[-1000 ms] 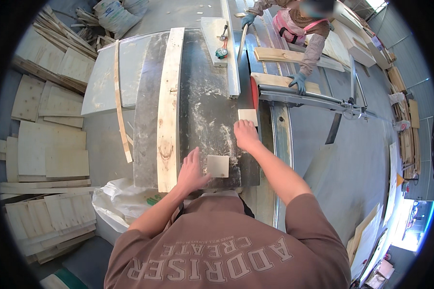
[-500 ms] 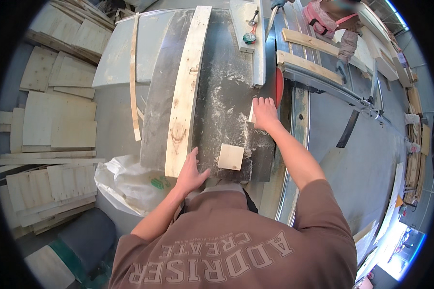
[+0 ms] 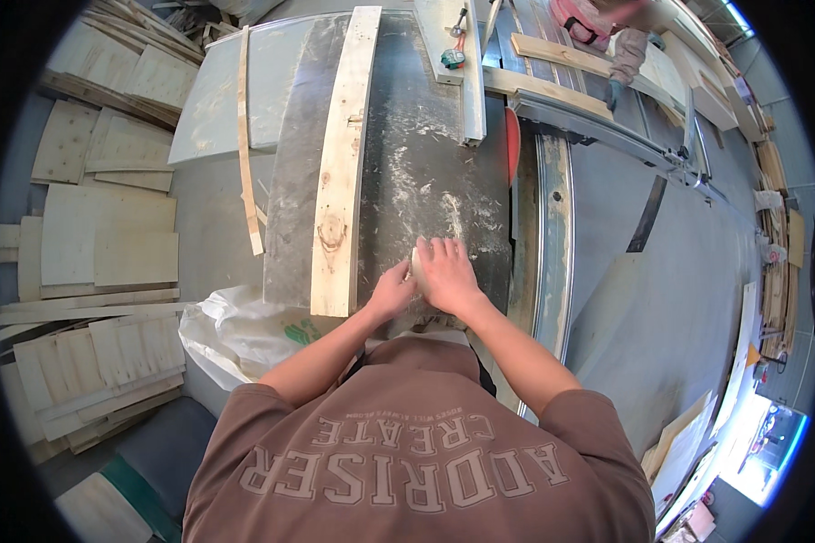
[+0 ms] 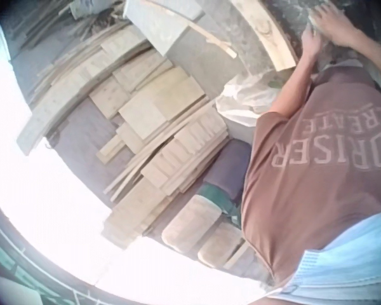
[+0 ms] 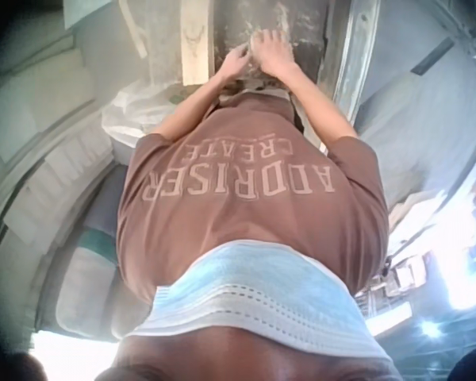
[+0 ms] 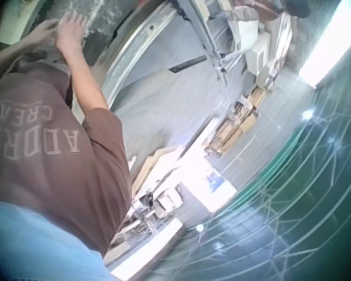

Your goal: The person repeatedly sands small wooden blocks on a table saw surface, turning them over to sand multiple sides. They place finished blocks into a white sack and continue the process with additional blocks.

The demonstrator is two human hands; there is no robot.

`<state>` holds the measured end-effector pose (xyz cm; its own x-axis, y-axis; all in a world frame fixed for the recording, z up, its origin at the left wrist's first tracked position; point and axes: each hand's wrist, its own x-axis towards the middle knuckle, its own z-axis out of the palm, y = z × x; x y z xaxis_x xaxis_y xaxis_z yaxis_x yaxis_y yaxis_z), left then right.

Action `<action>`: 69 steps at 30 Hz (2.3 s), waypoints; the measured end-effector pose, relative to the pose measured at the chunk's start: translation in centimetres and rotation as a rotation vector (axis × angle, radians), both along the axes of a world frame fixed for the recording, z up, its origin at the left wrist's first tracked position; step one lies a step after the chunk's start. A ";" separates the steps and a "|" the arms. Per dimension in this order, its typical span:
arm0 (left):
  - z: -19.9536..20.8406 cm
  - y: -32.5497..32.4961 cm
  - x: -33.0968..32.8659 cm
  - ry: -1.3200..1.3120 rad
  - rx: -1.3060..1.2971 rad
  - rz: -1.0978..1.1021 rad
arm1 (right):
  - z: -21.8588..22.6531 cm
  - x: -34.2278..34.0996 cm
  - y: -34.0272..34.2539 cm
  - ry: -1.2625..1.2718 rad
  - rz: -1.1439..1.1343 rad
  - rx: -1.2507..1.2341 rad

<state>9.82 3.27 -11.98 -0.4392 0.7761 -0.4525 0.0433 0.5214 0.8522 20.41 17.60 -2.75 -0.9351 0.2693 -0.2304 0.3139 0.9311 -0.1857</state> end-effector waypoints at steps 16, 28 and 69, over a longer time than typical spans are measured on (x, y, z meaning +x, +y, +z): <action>3.2 1.2 1.9 -0.244 0.028 0.006 | -9.1 5.3 -2.9 0.529 -0.936 -1.253; -1.7 0.4 1.9 -0.233 0.153 0.134 | -13.8 6.8 -2.9 0.472 -0.783 -0.832; -2.2 0.3 1.6 -0.231 0.128 0.144 | -13.7 6.6 -3.1 0.420 -0.786 -0.727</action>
<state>11.42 3.53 -14.21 -0.4458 0.7703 -0.4560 -0.2265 0.3958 0.8900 27.03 14.49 -16.42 -0.6070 0.7434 -0.2807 0.5472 0.1349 -0.8261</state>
